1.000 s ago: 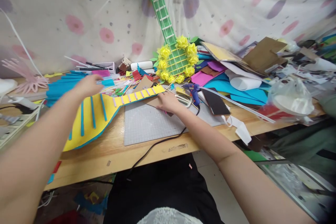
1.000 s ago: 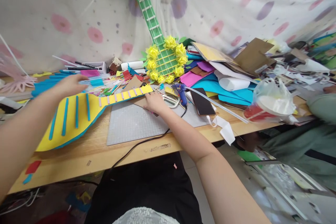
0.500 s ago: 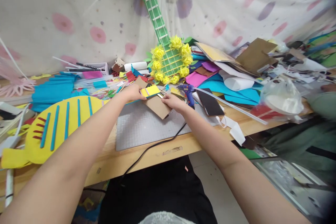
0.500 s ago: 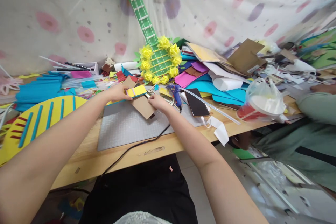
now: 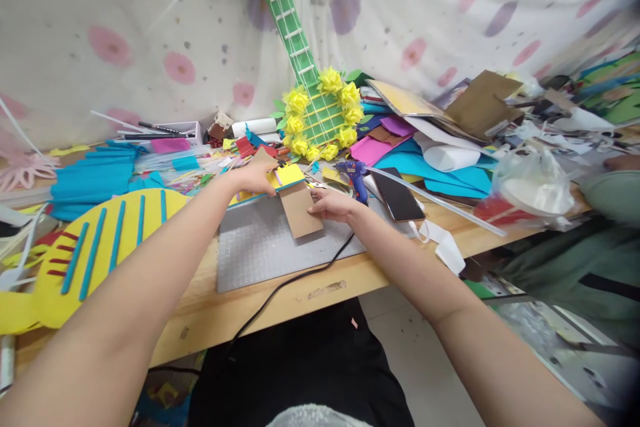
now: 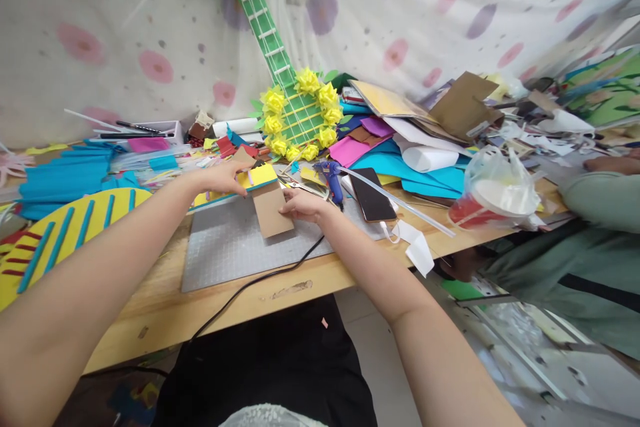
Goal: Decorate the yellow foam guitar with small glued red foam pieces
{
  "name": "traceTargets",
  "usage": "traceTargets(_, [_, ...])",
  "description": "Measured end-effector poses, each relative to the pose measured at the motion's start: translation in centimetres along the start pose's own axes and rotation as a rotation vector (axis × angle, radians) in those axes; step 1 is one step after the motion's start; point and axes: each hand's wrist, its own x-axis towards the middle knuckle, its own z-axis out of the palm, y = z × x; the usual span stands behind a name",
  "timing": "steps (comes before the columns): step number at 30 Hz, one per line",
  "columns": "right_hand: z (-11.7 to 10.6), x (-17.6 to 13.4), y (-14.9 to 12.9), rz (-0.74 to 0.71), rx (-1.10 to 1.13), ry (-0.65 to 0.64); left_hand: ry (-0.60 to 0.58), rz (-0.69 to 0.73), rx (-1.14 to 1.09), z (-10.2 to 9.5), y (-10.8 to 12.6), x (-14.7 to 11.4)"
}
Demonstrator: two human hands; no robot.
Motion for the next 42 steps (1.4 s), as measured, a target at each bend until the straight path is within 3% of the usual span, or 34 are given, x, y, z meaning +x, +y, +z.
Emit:
traceTargets(6, [-0.1,-0.2,-0.9,-0.012,-0.05,0.003,-0.048,-0.045,0.009,0.0,0.9,-0.2])
traceTargets(12, [0.1,-0.1,-2.0,-0.075,-0.076,0.12,-0.04,0.0,0.051,0.8,2.1,-1.1])
traceTargets(21, [1.6,0.7,-1.4,-0.049,0.101,0.305,0.003,-0.018,0.006,1.7,3.3,-2.0])
traceTargets(25, [2.5,0.7,-1.2,-0.076,0.067,0.314,-0.035,0.02,-0.047,1.1,2.8,-1.6])
traceTargets(30, [3.6,0.9,-0.2,-0.136,0.013,0.38,0.041,0.03,-0.03,1.2,3.4,-1.6])
traceTargets(36, [4.0,1.1,1.3,-0.023,-0.183,0.339,0.009,0.094,0.023,2.6,3.3,-2.0])
traceTargets(42, [4.9,2.3,2.3,-0.111,-0.501,0.436,-0.028,-0.001,0.003,3.2,2.3,-1.9])
